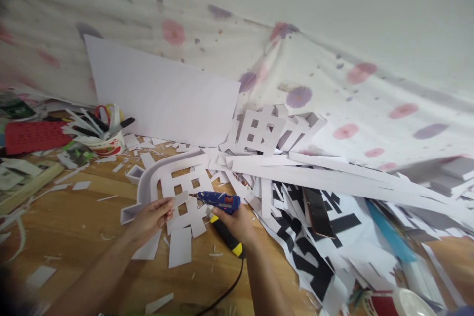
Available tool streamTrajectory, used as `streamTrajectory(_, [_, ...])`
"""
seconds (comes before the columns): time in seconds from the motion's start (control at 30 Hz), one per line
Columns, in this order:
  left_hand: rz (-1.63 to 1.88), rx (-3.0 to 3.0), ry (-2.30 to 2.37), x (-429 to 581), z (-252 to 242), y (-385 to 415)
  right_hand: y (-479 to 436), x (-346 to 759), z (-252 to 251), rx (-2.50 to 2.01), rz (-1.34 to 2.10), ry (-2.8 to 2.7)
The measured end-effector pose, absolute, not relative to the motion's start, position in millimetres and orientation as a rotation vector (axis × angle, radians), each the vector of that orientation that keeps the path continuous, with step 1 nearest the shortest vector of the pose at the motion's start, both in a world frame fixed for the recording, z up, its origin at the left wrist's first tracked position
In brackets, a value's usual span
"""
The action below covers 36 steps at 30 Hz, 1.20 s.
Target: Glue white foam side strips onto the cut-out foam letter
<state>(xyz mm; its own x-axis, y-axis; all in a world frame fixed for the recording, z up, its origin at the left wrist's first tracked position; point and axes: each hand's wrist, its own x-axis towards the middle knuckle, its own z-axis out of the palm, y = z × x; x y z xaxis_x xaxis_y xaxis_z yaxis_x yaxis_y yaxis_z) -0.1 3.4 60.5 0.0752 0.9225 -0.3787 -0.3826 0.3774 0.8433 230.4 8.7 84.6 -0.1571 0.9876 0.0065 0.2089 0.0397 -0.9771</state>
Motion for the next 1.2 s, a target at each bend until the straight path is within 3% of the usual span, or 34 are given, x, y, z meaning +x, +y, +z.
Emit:
streamTrajectory(0.77, [1.069, 0.692, 1.141, -1, 64, 2, 18, 236, 72, -1.336, 1.083, -1.578])
streamTrajectory(1.2, [1.106, 0.906, 1.439, -23, 45, 19, 20, 277, -2, -1.854, 0.736, -1.312])
